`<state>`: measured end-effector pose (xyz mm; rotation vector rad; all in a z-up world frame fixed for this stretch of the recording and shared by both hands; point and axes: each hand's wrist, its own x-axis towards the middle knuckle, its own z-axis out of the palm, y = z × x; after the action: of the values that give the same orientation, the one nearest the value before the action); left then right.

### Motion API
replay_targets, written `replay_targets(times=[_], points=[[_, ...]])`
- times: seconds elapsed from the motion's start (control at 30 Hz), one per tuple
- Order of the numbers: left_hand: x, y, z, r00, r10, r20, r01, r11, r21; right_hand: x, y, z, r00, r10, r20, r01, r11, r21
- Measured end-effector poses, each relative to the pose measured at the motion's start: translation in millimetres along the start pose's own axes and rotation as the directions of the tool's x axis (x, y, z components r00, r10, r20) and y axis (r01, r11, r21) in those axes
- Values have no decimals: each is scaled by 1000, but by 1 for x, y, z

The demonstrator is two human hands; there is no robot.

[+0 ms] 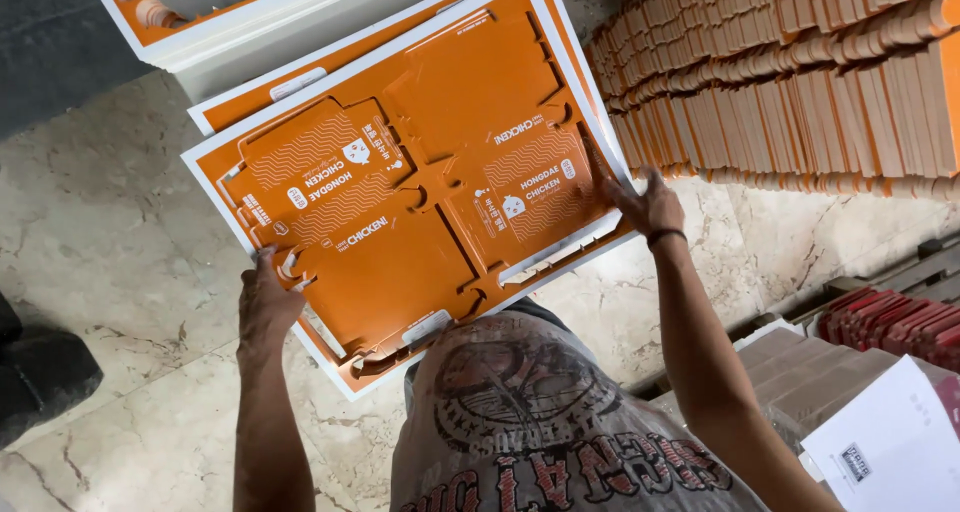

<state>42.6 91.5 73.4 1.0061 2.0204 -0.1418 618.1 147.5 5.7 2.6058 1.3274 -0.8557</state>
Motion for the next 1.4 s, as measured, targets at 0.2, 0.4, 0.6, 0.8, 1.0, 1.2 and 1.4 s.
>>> replay_targets(times=[0.2, 0.4, 0.6, 0.8, 1.0, 1.2, 1.4], points=[[-16, 23, -22, 999, -28, 37, 30, 998, -54, 60, -103, -7, 874, -486, 28, 479, 869, 122], [-7, 8, -25, 998, 12, 59, -5, 992, -126, 135, -119, 22, 822, -559, 113, 541, 702, -463], [-26, 16, -82, 991, 39, 125, -27, 995, -93, 91, -137, -65, 773, -577, 263, 631, 657, -413], [46, -40, -10, 908, 419, 7, -379, 829, -411, 127, -92, -38, 674, -611, 416, 737, 597, -317], [-2, -5, 7, 992, 123, -30, -124, 991, -43, 104, -81, -34, 720, -533, 444, 675, 686, -271], [-32, 37, -3, 999, -22, 34, 15, 982, 188, 87, -108, -87, 762, -418, 494, 638, 614, -465], [-45, 51, 1, 989, 9, -149, 36, 955, 294, 67, -113, -137, 645, -659, 387, 751, 451, -482]])
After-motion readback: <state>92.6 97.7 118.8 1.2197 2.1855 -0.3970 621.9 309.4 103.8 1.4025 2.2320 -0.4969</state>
